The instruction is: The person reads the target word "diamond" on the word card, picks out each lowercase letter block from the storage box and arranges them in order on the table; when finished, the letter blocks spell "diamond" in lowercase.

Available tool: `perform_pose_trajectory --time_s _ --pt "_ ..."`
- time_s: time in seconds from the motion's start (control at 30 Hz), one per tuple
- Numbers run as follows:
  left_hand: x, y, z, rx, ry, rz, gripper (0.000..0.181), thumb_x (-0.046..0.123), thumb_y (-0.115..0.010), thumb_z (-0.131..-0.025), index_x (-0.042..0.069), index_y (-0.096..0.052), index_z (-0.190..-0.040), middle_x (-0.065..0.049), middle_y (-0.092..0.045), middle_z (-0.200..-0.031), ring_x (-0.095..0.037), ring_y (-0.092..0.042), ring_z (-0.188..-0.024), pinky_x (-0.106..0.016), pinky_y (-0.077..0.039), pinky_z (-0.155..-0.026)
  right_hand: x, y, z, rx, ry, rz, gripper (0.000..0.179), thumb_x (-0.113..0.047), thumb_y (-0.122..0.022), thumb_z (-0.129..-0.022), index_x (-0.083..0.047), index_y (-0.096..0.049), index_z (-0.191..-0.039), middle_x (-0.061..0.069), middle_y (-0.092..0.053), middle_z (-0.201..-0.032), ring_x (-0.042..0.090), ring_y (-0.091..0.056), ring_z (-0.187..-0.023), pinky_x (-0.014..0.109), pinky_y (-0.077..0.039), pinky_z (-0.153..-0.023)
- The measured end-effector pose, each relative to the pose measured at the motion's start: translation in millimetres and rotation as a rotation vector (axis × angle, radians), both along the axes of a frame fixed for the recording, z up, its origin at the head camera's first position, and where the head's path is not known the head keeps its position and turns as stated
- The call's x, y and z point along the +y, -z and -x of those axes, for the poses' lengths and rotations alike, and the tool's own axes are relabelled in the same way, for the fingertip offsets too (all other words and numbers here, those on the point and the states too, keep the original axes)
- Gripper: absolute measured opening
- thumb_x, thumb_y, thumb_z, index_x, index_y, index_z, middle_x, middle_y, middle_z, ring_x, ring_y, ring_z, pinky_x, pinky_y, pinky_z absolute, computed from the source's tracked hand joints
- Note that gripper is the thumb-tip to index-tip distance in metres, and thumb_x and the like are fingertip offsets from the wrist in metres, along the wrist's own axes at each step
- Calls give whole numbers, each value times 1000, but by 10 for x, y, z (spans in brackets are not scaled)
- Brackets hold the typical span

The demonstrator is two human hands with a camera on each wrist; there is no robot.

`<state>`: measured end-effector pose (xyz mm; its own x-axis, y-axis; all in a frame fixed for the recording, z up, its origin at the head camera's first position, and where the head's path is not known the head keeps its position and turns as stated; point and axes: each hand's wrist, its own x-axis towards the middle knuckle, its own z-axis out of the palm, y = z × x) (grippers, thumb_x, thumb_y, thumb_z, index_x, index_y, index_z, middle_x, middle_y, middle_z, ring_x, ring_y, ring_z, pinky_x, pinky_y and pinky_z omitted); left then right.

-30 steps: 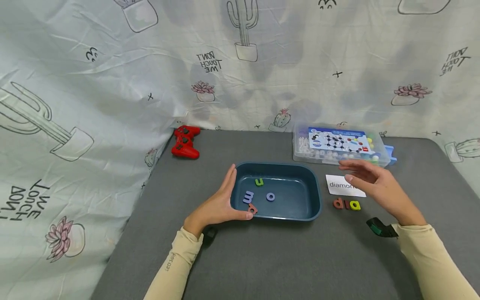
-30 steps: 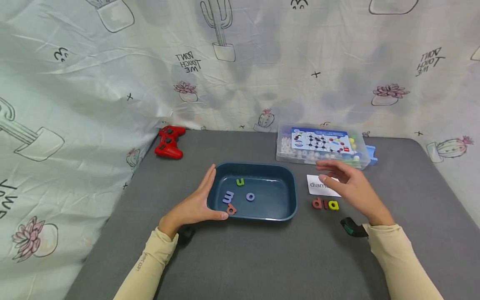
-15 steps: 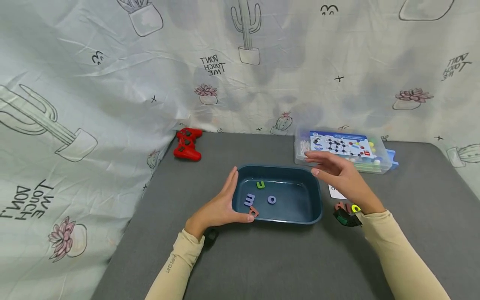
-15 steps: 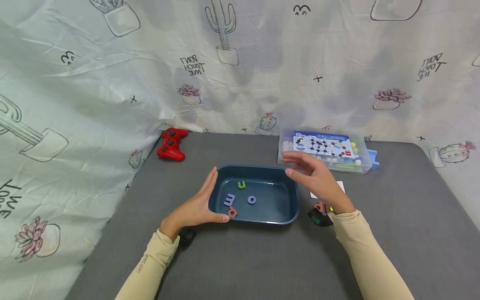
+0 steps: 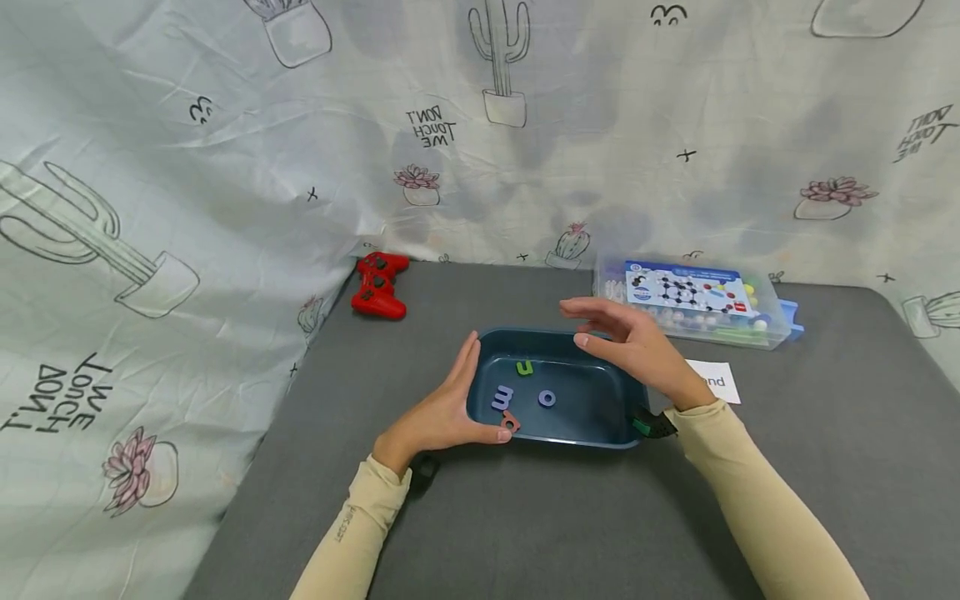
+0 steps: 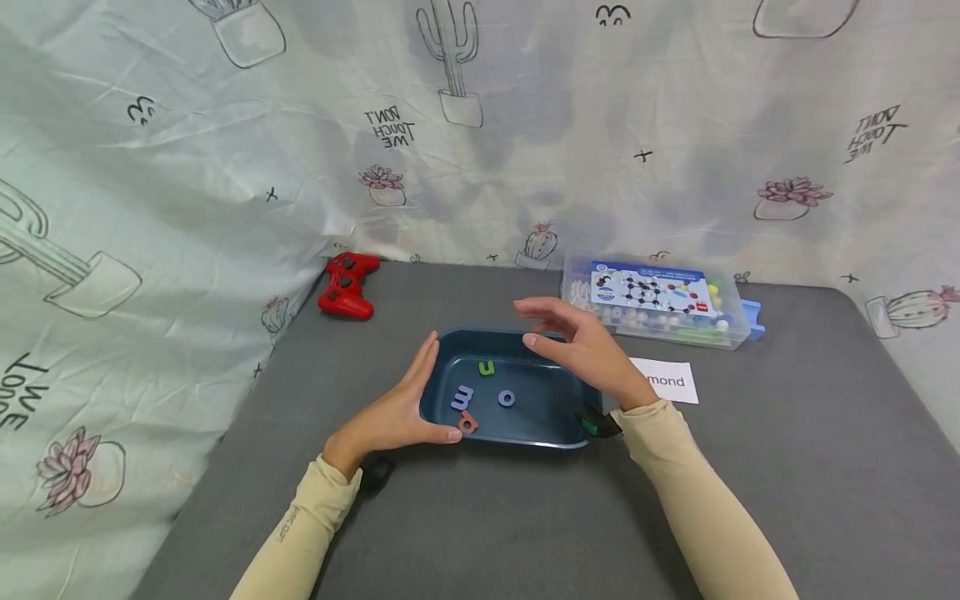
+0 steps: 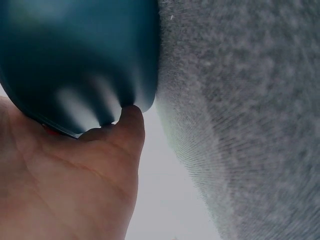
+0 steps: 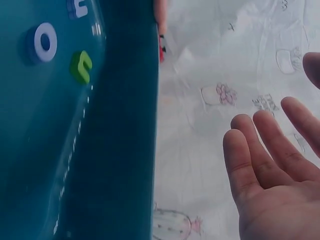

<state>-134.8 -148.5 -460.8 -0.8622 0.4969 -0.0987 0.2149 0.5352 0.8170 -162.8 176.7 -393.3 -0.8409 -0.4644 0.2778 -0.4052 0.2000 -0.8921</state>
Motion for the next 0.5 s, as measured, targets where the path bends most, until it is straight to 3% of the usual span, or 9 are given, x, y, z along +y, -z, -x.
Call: perform_pose_trajectory --time_s 0.13,0.3,0.5 --pt "-9 11 3 1 5 -11 134 49 -87 -83 29 11 -172 22 18 -174 -28 -11 -162 -65 -26 -122 -125 18 51 -2 -45 -8 47 -4 -68 -105 -3 -58 -151 14 -56 -154 19 -57 -136 32 -49 -109" --pt "-19 19 3 -4 10 -28 134 48 -87 -83 29 12 -172 22 18 -174 -28 -12 -161 -65 -27 -121 -257 43 100 -24 -116 -34 49 -5 -68 -105 0 -56 -152 16 -55 -155 33 -52 -141 43 -46 -114" --pt "-31 16 28 10 24 -27 133 48 -87 -85 29 12 -172 22 20 -173 -31 -14 -161 -65 -28 -121 -405 72 156 -52 -178 -105 50 -6 -70 -104 -2 -56 -152 19 -58 -151 36 -54 -139 52 -45 -114"
